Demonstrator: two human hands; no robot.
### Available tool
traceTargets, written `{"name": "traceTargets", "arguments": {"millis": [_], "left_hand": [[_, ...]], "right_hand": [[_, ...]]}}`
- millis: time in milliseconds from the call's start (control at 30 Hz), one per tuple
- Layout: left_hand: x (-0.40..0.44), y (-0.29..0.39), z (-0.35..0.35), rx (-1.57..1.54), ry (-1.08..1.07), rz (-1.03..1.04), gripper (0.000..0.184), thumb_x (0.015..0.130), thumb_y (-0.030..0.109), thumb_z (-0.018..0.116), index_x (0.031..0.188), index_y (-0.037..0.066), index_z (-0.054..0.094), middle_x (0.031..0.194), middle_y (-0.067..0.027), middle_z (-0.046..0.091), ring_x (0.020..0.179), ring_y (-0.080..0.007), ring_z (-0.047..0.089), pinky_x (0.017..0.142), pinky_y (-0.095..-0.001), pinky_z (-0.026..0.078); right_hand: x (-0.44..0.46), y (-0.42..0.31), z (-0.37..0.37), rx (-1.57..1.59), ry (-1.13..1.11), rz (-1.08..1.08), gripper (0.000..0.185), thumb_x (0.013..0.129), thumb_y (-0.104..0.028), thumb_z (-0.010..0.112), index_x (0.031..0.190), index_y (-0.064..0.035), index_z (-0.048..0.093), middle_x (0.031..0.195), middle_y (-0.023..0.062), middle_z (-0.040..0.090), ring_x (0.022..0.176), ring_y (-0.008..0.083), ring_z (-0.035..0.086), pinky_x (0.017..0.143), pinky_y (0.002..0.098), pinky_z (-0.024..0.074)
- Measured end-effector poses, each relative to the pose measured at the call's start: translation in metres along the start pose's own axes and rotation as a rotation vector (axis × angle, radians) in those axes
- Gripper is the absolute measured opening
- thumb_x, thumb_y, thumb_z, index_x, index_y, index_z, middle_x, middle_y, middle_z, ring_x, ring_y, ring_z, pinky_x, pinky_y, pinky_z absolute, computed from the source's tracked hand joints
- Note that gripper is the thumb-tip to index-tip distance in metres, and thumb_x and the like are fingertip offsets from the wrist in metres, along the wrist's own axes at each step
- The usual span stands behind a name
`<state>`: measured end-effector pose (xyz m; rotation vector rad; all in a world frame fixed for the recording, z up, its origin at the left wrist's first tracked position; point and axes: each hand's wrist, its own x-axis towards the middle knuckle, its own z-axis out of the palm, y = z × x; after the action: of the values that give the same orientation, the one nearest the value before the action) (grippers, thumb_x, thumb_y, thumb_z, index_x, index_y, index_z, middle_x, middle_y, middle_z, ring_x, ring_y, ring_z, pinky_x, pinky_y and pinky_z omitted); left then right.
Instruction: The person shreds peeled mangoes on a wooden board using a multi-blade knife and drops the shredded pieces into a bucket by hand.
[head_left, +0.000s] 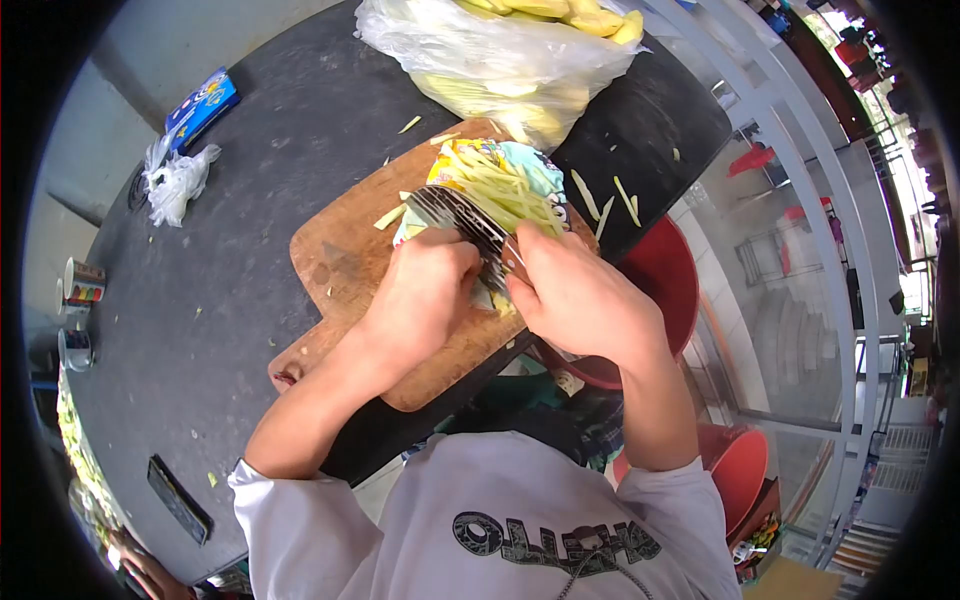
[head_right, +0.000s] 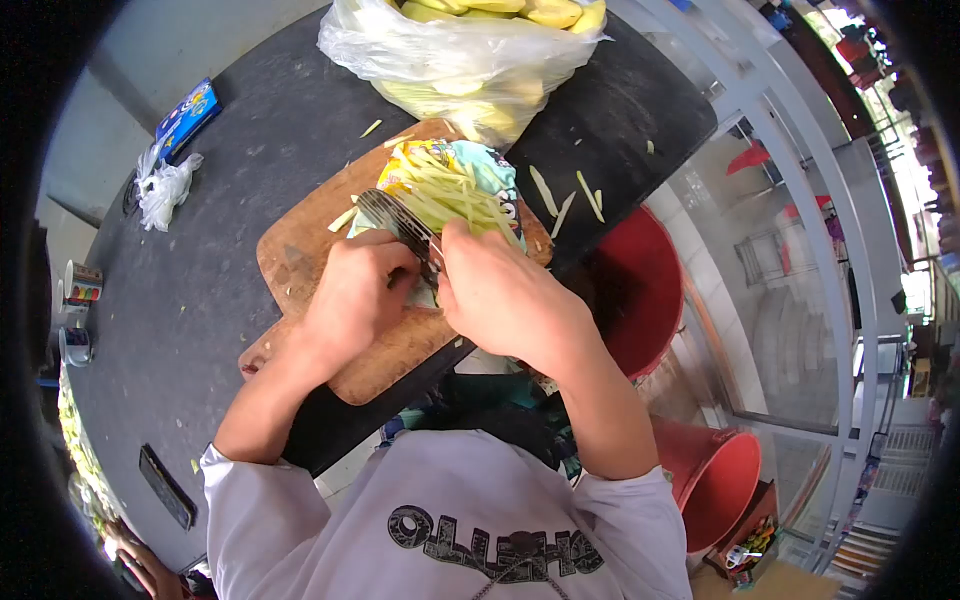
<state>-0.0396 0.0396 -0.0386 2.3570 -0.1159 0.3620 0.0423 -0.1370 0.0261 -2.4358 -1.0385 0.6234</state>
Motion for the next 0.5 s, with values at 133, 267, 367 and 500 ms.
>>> {"name": "traceTargets", "arguments": {"millis": [133, 267, 367, 500], "left_hand": [[0.002, -0.001, -0.002, 0.005, -0.027, -0.029, 0.010, 0.075, -0.005, 0.074, 0.084, -0.001, 0.074, 0.085, -0.0180, 0.070, 0.079, -0.0368, 0.071, 0.073, -0.0424, 0.057], [0.001, 0.003, -0.004, -0.002, -0.011, -0.041, 0.011, 0.075, -0.005, 0.074, 0.085, -0.001, 0.074, 0.085, -0.0175, 0.071, 0.079, -0.0367, 0.071, 0.073, -0.0419, 0.057], [0.002, 0.000, -0.003, 0.007, -0.010, -0.015, 0.012, 0.074, -0.005, 0.075, 0.086, -0.001, 0.075, 0.085, -0.0182, 0.071, 0.079, -0.0375, 0.071, 0.072, -0.0421, 0.057], [0.009, 0.007, -0.022, -0.051, -0.076, -0.101, 0.016, 0.076, -0.007, 0.077, 0.090, -0.002, 0.074, 0.088, -0.0151, 0.072, 0.080, -0.0302, 0.073, 0.074, -0.0380, 0.060]], "right_hand": [[-0.003, 0.005, -0.007, 0.015, -0.015, -0.021, 0.026, 0.096, -0.015, 0.064, 0.106, 0.0055, 0.052, 0.096, 0.0317, 0.066, 0.097, 0.0499, 0.065, 0.085, 0.0557, 0.0514], [-0.008, 0.003, -0.009, -0.015, -0.029, -0.025, 0.026, 0.097, -0.016, 0.063, 0.106, 0.0057, 0.053, 0.093, 0.0313, 0.067, 0.096, 0.0499, 0.066, 0.086, 0.0556, 0.0517], [-0.005, 0.001, 0.000, 0.003, -0.019, 0.022, 0.028, 0.097, -0.018, 0.064, 0.107, 0.0057, 0.053, 0.093, 0.0310, 0.067, 0.096, 0.0498, 0.066, 0.086, 0.0554, 0.0517], [-0.010, 0.007, -0.008, 0.044, -0.023, 0.001, 0.029, 0.097, -0.021, 0.065, 0.106, 0.0042, 0.055, 0.095, 0.0289, 0.068, 0.096, 0.0486, 0.066, 0.084, 0.0553, 0.0518]]}}
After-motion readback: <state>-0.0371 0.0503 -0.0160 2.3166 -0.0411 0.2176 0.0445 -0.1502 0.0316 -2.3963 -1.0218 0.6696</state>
